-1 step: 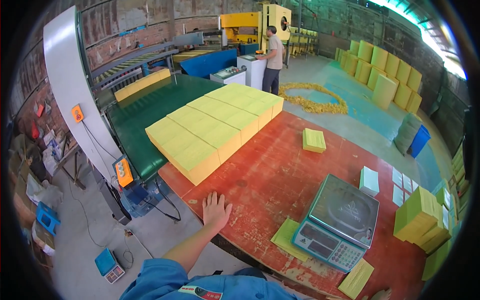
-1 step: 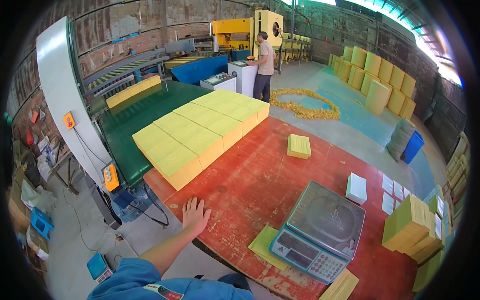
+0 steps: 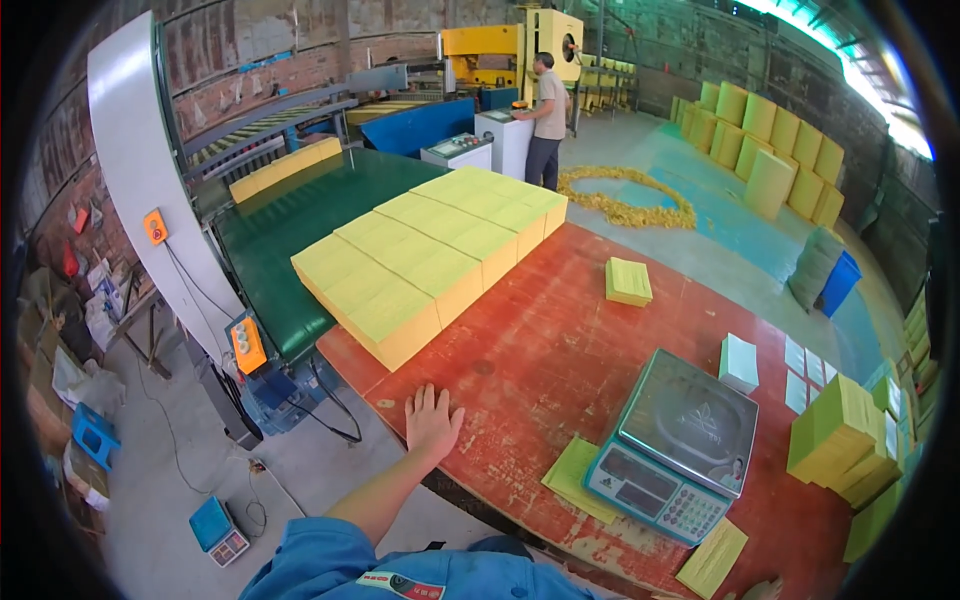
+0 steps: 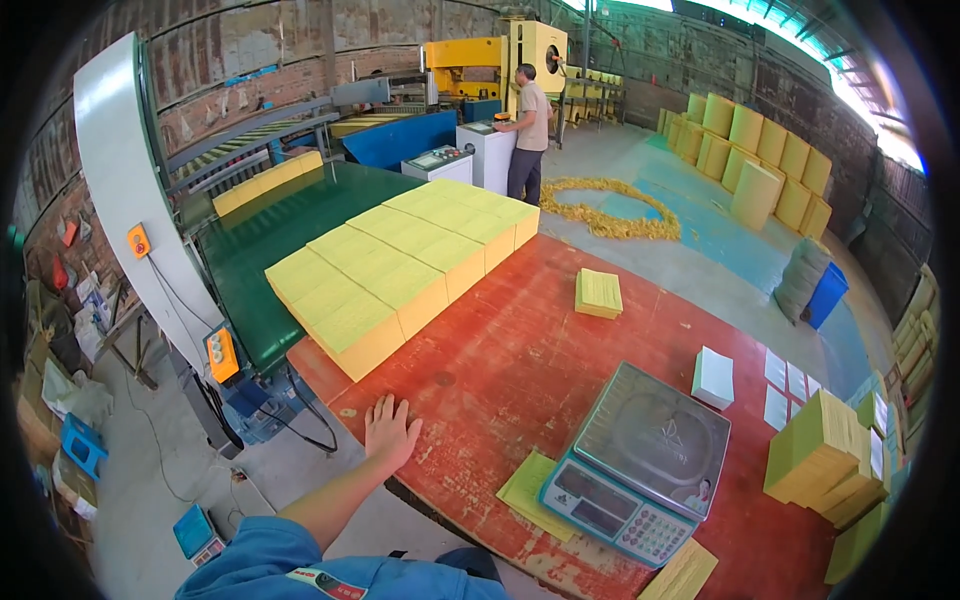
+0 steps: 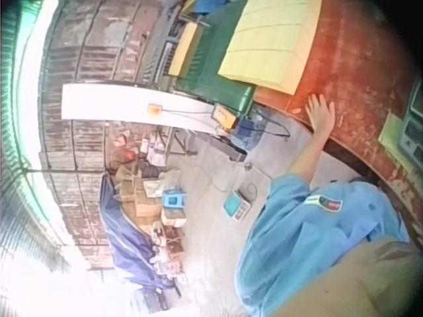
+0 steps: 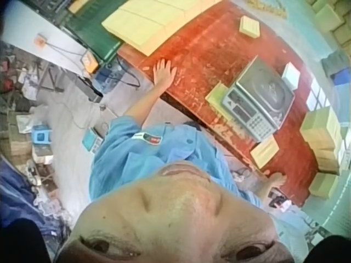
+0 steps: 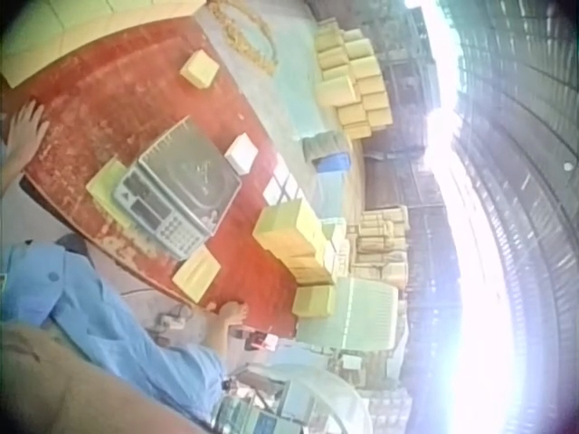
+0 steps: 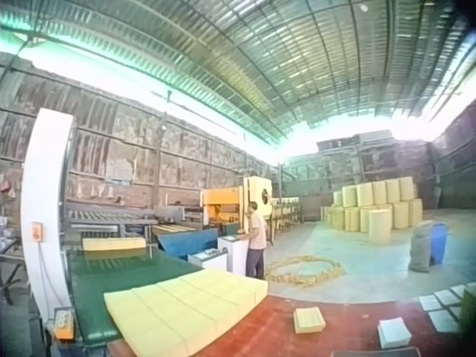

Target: The recorder weighs stacks of yellow paper and organizes them on a table in a paper mill.

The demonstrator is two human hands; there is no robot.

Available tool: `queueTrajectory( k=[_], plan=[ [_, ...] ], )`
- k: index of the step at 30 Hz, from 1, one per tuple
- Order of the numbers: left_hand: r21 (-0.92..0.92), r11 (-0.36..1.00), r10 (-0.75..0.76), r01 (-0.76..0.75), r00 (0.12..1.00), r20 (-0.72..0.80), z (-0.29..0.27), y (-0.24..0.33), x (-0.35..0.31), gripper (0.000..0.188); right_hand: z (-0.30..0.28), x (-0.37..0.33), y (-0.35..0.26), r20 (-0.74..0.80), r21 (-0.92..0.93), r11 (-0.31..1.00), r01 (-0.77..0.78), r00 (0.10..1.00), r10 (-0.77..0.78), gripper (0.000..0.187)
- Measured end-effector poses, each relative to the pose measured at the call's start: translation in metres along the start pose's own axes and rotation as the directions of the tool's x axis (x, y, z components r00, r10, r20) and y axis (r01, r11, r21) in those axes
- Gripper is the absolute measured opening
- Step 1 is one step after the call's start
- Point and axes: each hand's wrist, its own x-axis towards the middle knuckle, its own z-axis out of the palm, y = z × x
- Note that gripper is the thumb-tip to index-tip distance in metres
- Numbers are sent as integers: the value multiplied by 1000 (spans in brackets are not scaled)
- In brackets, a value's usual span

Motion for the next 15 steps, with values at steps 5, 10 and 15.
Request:
queueTrajectory(
  k=[5,10,15],
  plan=[
    [14,1000,7,-7,1000,10,0,0,0,54,-2,0,2,35,-7,1000,-8,999,9,41],
    [-15,1000,-13,13,1000,16,-1,1,-1,57,24,2,11,-183,-84,993,80,979,-95,34],
    [-26,1000,-10,10,1000,-3,-4,1,0,58,41,2,17,-626,-301,941,152,714,-315,25]
  ],
)
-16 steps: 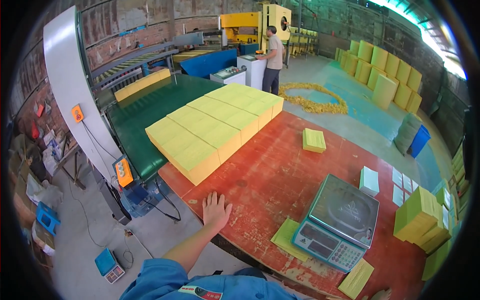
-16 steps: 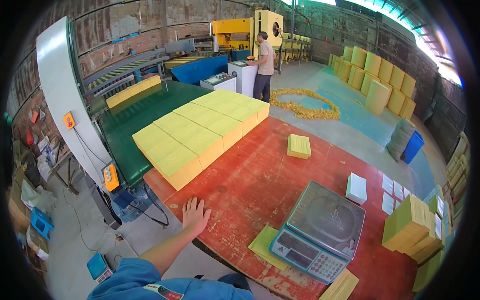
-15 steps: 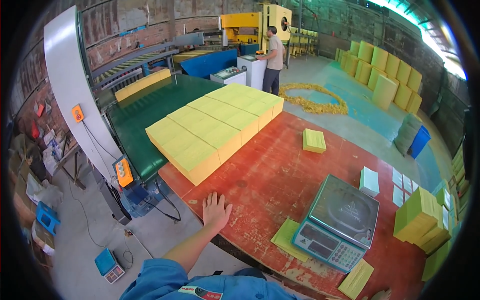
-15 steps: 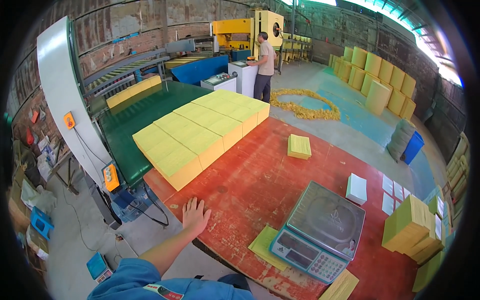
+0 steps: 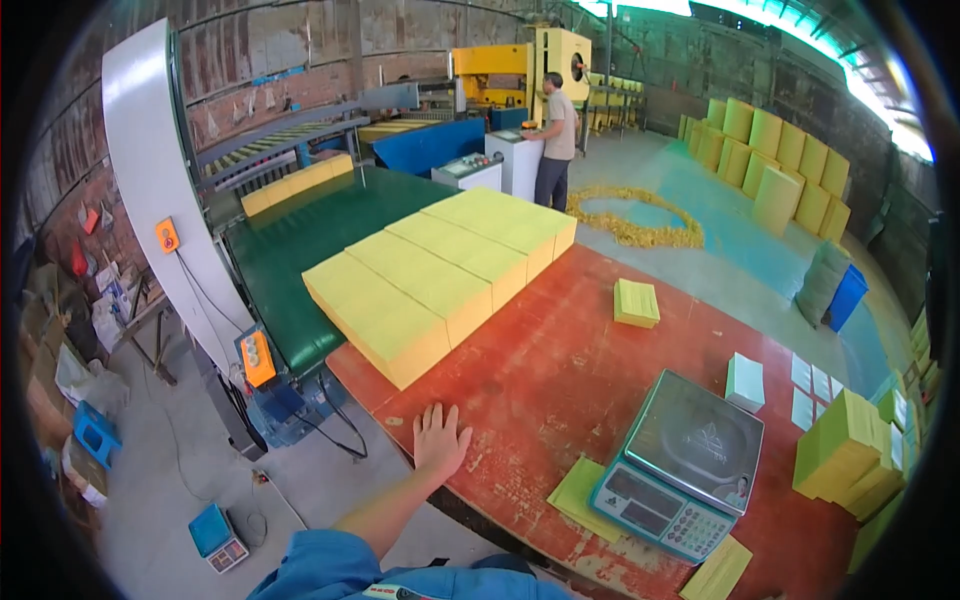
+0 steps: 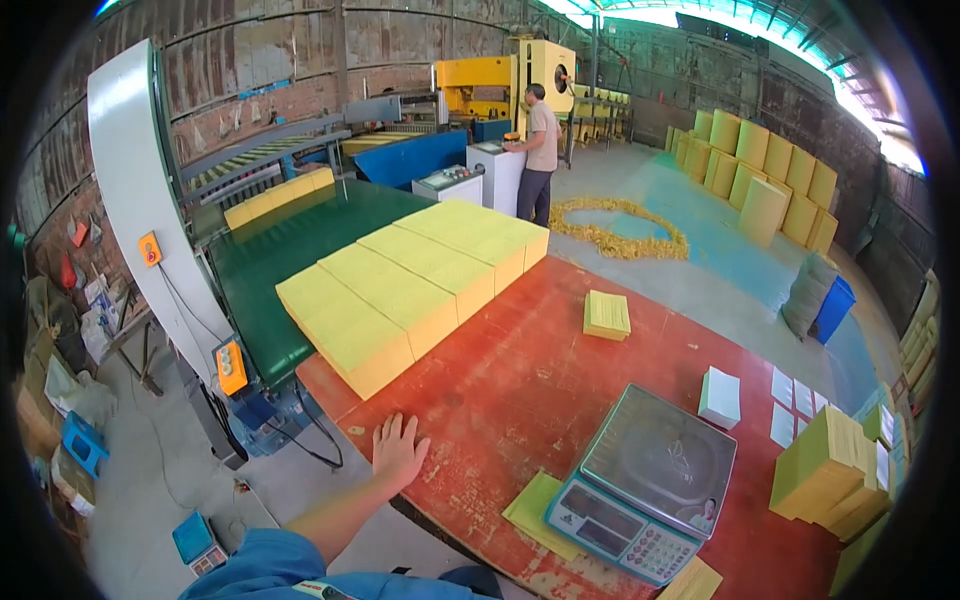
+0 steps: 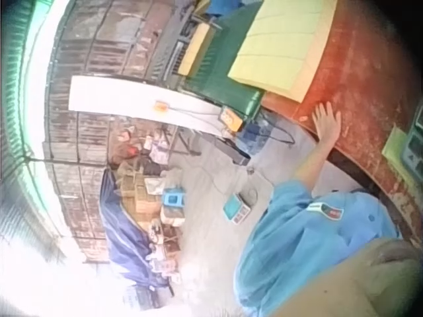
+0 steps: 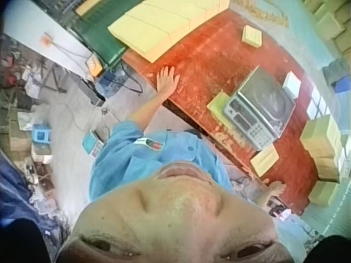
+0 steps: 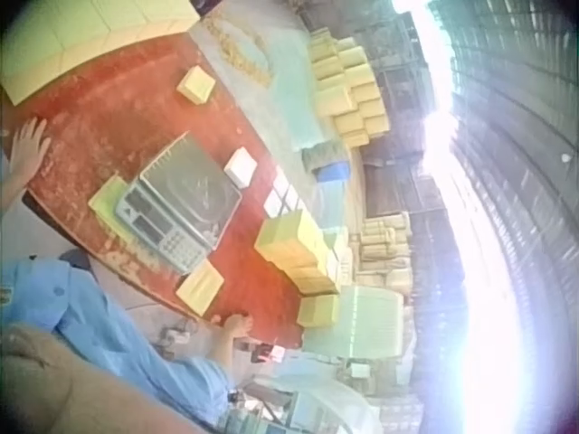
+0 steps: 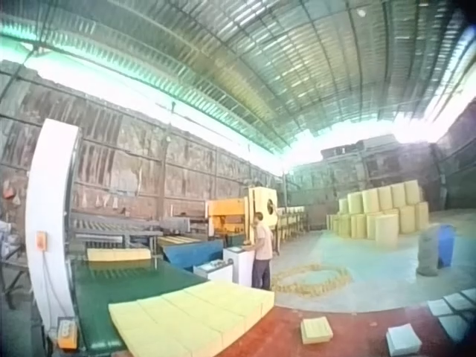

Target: The recorder weighs stacks of yellow paper and organizes them on a table in a paper mill.

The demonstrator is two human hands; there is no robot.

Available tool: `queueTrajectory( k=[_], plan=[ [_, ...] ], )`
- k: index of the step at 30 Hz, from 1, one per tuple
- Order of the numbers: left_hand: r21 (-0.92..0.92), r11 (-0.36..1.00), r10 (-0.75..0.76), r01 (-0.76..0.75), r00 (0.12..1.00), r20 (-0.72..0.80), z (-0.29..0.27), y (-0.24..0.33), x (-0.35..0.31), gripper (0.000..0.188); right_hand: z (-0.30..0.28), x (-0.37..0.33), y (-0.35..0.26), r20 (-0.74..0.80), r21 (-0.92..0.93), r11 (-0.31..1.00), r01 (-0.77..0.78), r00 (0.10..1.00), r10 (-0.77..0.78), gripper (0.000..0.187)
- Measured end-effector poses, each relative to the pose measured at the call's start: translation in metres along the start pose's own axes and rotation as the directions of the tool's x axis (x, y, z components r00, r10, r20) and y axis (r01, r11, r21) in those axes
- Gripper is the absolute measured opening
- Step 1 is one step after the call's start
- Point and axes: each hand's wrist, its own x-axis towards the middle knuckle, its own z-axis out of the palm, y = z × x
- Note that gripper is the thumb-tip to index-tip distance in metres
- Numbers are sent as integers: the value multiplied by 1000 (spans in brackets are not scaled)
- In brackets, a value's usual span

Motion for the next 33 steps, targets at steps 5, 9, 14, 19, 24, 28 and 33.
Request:
queueTrajectory(
  k=[5,9,14,19,24,28,33],
  plan=[
    [5,1000,16,-16,1000,3,3,0,-1,55,1,6,0,171,71,996,-58,984,45,20],
    [25,999,44,-43,997,-63,4,-2,-2,53,0,6,0,105,110,992,-69,993,58,22],
    [2,1000,16,-16,1000,2,3,-1,0,54,-3,4,4,454,161,984,-81,891,-1,30],
    [26,999,26,-26,1000,-3,2,0,1,55,5,11,6,653,128,961,-245,750,104,40],
    [41,999,-1,0,1000,27,2,1,2,54,4,12,8,724,144,928,-345,676,139,46],
    [50,999,-4,2,999,40,2,2,2,54,-9,18,6,714,155,930,-335,688,128,46],
    [57,998,-14,11,999,51,2,2,2,54,-30,34,-1,759,153,902,-404,633,155,45]
  ],
)
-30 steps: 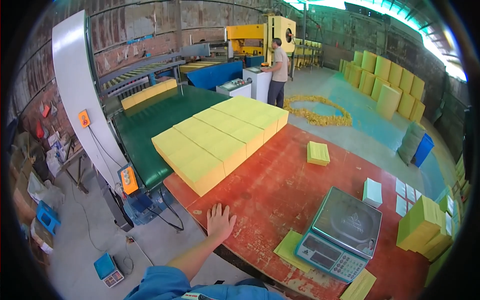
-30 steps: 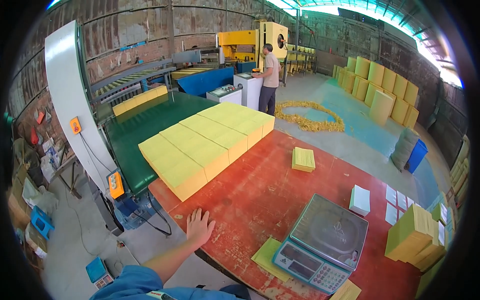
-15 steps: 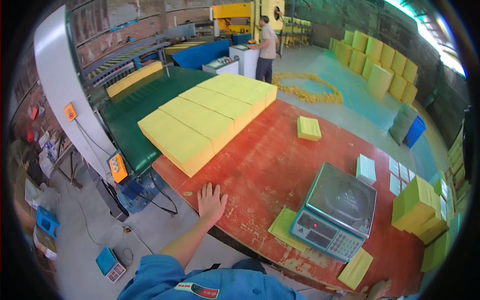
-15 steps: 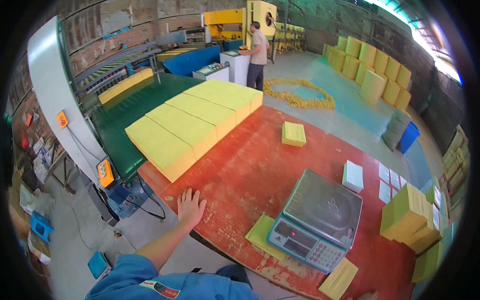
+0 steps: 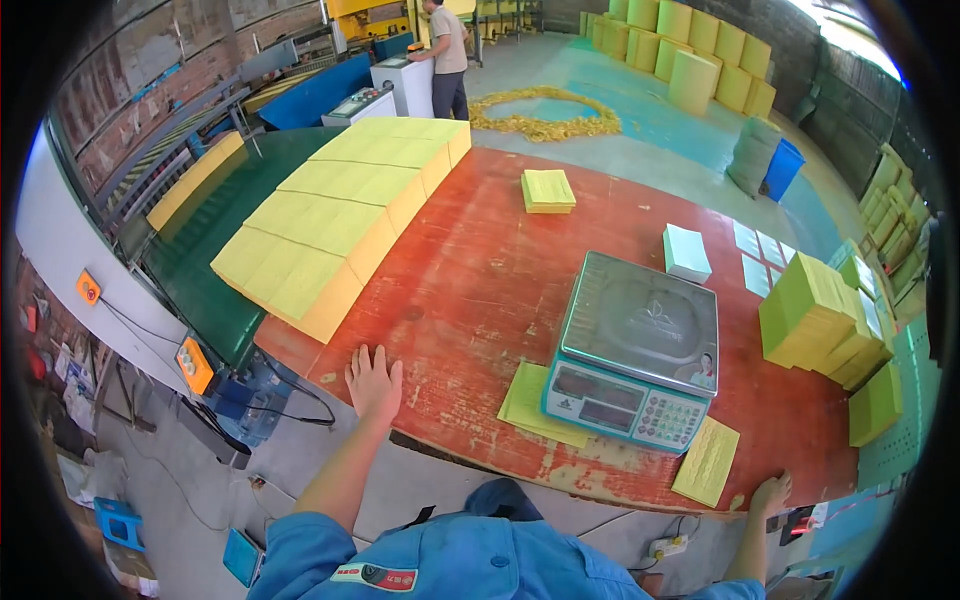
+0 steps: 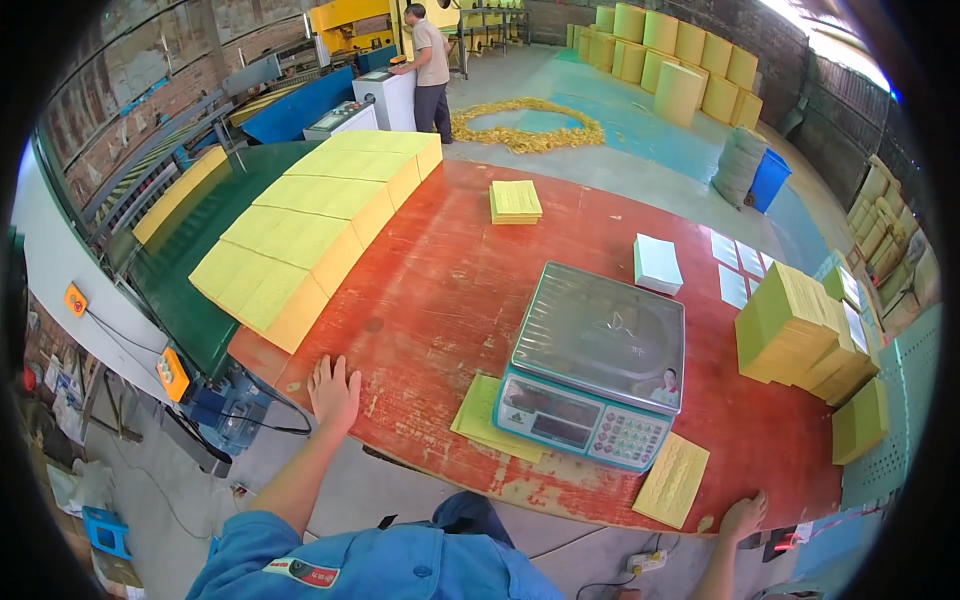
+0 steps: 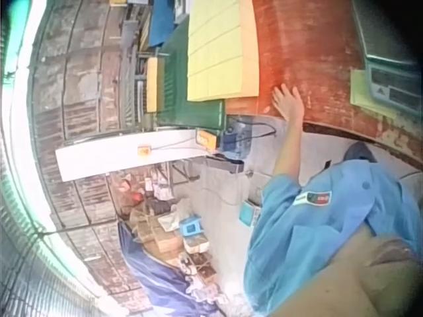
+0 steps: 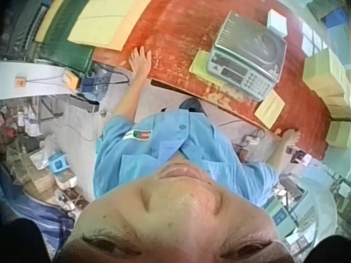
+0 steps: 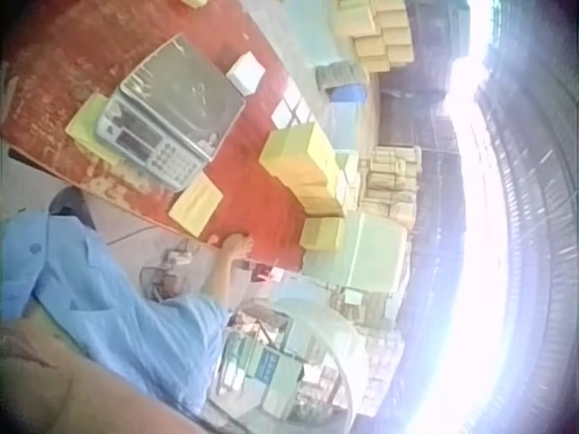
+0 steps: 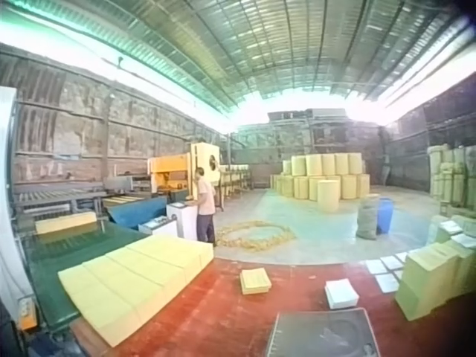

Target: The recorder weighs stacks of yellow paper and organizes them on a table in a paper mill.

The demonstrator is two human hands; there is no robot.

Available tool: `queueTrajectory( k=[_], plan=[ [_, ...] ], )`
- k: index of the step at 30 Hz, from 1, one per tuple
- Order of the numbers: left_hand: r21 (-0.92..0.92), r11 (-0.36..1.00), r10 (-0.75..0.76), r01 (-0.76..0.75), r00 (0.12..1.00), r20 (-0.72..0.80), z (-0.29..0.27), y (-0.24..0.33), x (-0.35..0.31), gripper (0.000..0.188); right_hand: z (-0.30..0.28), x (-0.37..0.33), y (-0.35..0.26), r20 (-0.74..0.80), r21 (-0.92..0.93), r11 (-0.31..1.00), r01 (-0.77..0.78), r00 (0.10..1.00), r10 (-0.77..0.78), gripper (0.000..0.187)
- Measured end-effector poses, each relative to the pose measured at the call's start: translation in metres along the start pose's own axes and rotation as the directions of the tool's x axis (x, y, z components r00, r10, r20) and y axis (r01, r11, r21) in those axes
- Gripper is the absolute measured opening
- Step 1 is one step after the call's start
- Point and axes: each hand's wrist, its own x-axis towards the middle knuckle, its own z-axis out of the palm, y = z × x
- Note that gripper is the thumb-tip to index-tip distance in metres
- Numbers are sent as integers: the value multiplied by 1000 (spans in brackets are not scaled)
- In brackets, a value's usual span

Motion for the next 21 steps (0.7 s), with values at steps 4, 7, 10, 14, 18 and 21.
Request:
queueTrajectory(
  k=[4,7,10,14,18,21],
  plan=[
    [8,1000,9,-9,1000,-2,-1,1,0,54,-5,-5,-4,-17,19,1000,-2,1000,3,44],
    [0,1000,-4,4,1000,0,-2,3,0,54,1,-4,1,-55,18,1000,26,998,-25,44],
    [-12,1000,-26,26,1000,-3,-4,2,0,54,12,2,9,-33,-30,998,48,998,-49,44],
    [-12,1000,-22,22,1000,-5,-2,1,-2,53,22,5,12,6,-76,997,22,1000,-22,46],
    [-21,1000,7,-8,999,-51,2,0,-2,53,11,-6,2,-295,31,995,94,952,-81,41],
    [-9,1000,-1,1,999,-33,3,-1,-3,53,-6,-11,-5,-39,-66,997,34,999,-36,42]
  ],
)
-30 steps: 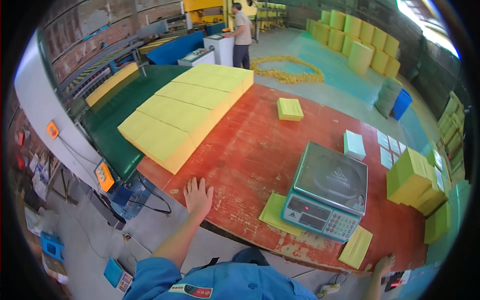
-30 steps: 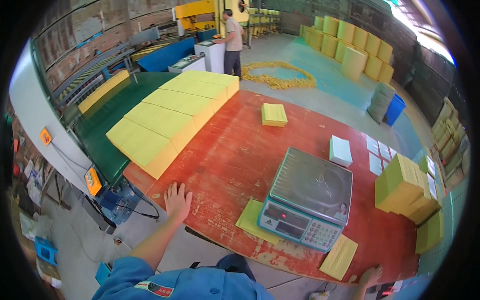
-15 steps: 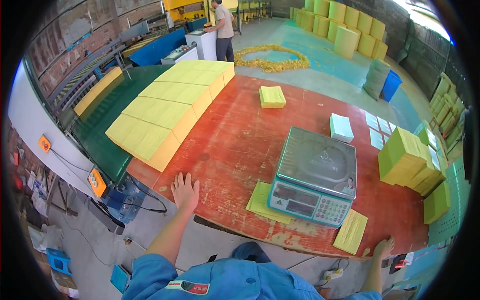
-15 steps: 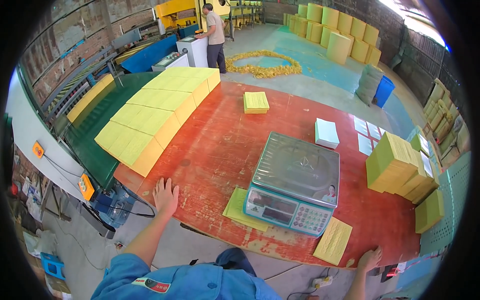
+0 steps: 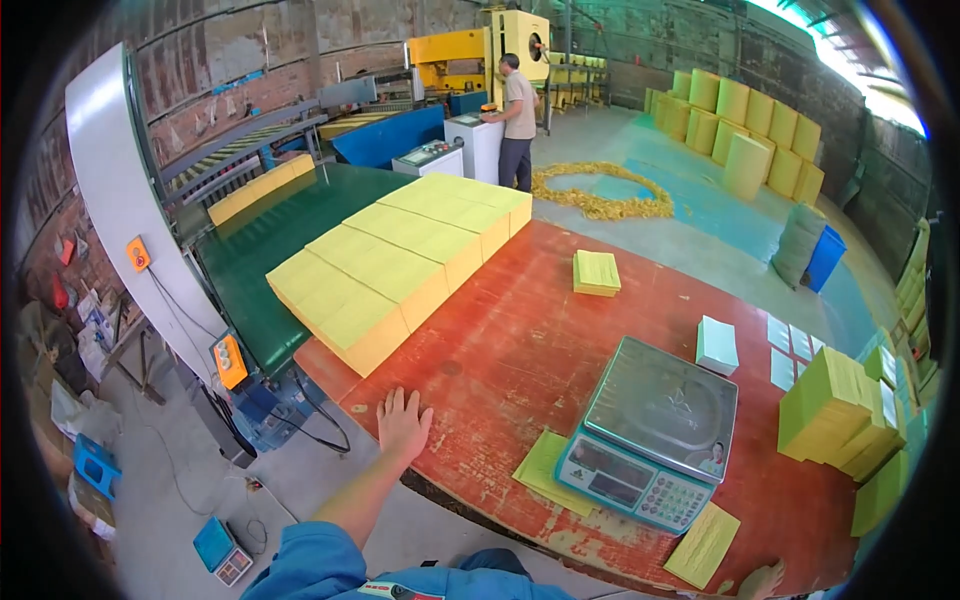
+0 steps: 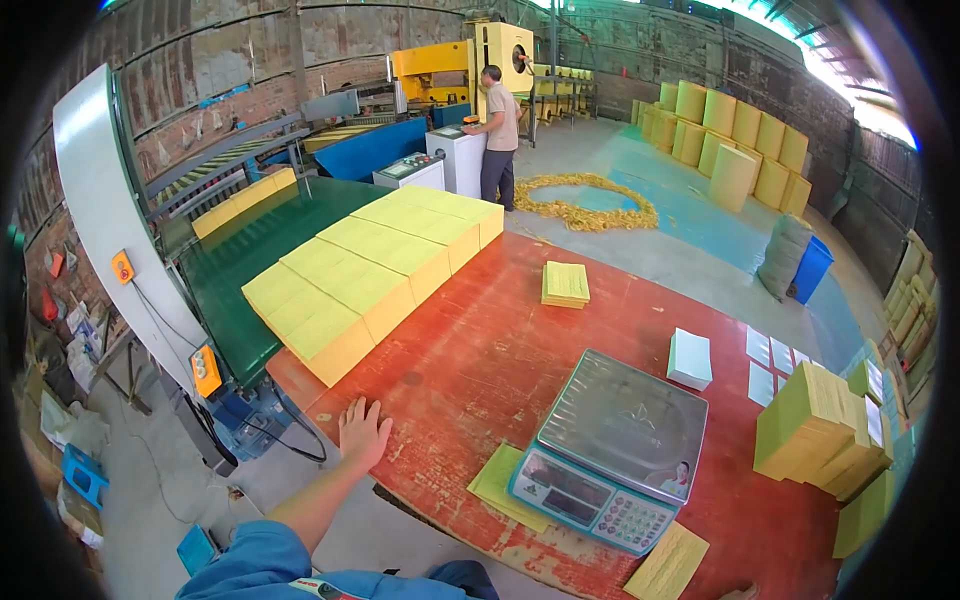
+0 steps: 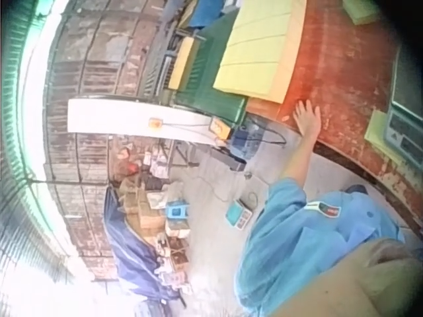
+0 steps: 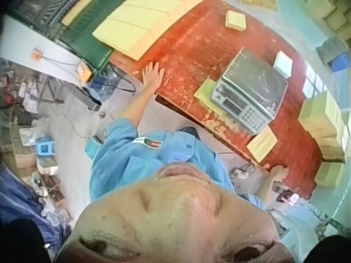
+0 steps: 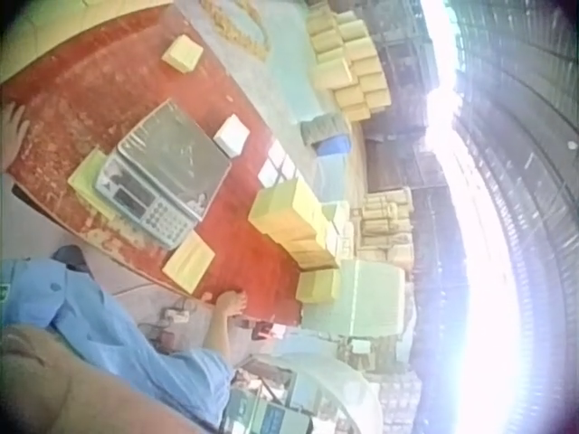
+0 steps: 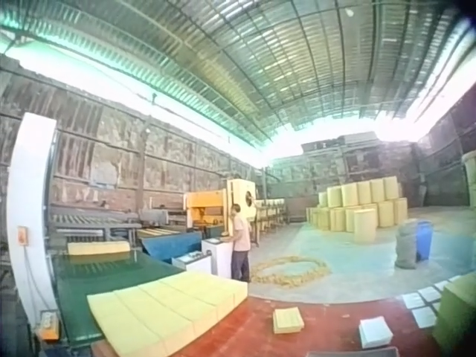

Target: The recorder weighs stacks of yellow paper and organizes them on a table in a paper mill.

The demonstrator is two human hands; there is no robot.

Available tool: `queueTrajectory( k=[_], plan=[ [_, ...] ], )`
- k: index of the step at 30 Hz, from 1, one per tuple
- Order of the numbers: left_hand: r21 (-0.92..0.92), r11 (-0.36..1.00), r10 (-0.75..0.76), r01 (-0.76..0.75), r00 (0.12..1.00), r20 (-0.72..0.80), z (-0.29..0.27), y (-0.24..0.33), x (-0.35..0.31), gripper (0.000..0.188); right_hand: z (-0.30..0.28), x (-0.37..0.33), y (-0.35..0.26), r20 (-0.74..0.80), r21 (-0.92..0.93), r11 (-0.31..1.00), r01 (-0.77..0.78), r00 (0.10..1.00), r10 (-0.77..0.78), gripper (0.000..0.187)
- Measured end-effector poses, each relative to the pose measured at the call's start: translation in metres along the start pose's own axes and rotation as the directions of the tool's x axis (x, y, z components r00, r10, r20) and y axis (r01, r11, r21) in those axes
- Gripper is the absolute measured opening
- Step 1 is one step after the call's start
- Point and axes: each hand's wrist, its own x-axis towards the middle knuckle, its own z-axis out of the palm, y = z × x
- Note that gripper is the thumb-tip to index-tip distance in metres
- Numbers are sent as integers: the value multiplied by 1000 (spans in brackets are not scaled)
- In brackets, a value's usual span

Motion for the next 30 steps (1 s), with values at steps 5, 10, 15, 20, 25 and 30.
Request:
queueTrajectory(
  k=[5,10,15,20,25,30],
  plan=[
    [-18,1000,-7,7,1000,14,0,1,1,54,-2,-2,-3,-118,-94,996,8,993,-19,38],
    [2,1000,-11,11,1000,8,-3,2,0,54,20,0,5,-368,-180,979,93,917,-155,33],
    [-43,999,-13,13,1000,3,-1,2,1,54,17,1,9,-304,-262,957,120,932,-200,33],
    [-7,1000,-4,4,1000,7,0,0,1,54,1,-5,-1,-130,-71,997,7,991,-16,37],
    [-26,1000,-8,8,1000,10,1,-1,1,53,-8,-4,-6,-93,-44,999,10,996,-14,38],
    [-22,1000,17,-17,1000,-21,-1,-1,1,52,-6,-3,-4,-68,-103,995,14,997,-21,37]
  ],
)
